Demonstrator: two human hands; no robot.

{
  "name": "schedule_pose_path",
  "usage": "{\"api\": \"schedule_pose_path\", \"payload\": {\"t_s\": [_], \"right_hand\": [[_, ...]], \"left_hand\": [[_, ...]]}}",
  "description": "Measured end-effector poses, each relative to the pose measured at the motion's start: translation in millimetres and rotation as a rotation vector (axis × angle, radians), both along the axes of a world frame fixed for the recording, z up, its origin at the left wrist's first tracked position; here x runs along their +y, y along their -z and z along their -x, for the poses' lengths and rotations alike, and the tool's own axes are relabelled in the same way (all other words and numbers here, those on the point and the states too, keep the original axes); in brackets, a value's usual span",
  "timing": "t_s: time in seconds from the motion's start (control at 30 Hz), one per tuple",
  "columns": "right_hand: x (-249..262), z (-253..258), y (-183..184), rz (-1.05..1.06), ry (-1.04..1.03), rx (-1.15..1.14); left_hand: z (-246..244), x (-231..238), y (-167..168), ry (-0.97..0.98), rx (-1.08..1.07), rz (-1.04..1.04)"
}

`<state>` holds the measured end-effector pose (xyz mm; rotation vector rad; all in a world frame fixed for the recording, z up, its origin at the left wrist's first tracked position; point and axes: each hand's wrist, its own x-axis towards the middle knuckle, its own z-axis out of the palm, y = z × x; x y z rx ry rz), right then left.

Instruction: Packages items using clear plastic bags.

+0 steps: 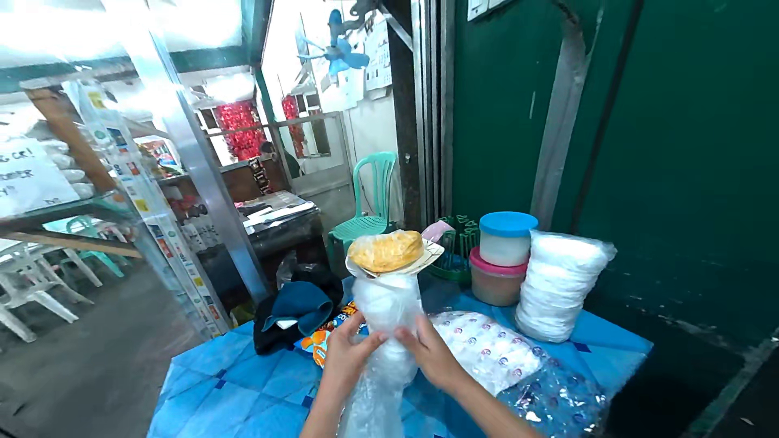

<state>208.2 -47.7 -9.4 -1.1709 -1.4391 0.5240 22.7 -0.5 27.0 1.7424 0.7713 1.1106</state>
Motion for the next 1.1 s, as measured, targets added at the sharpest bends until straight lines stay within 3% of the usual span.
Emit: {"api": "schedule_pose_path", "payload": {"t_s": [0.1,0.2,0.33,0.6,0.8,0.93,1.0,1.1], "right_hand": [[-4,-17,8,-0.008,-0.038,-0.096],[-7,-32,-12,0.044,-0.064,-0.138],[-7,-20,-49,-0.040,-0.117,0.127],[-5,-5,8,-0.012,-0.083,0.112],[-7,-9,8,0.001,-0.097,0.074],[-10,-15,-4,0.020,-0.072,0.027],[-19,-18,-16,-0.069,0.028,0.017],[-41,-13,-44,-0.383,0.162,-0.037]], "left_hand": [[6,6,2,0.088,0.076,0.006],[6,4,-30,0.083,0.113,-0.020],[-3,-3,-64,0.037,-0.004,-0.105],[-15,2,-11,0.059,-0.059,0.003],[-15,1,-7,0.089,-0.072,0.031],[-4,-5,-8,-0.098,-0.047,-0.159],[7,-14,-18,-0.190,-0.164,-0.293],[22,-33,-39,-0.158,-0.337,-0.391]]}}
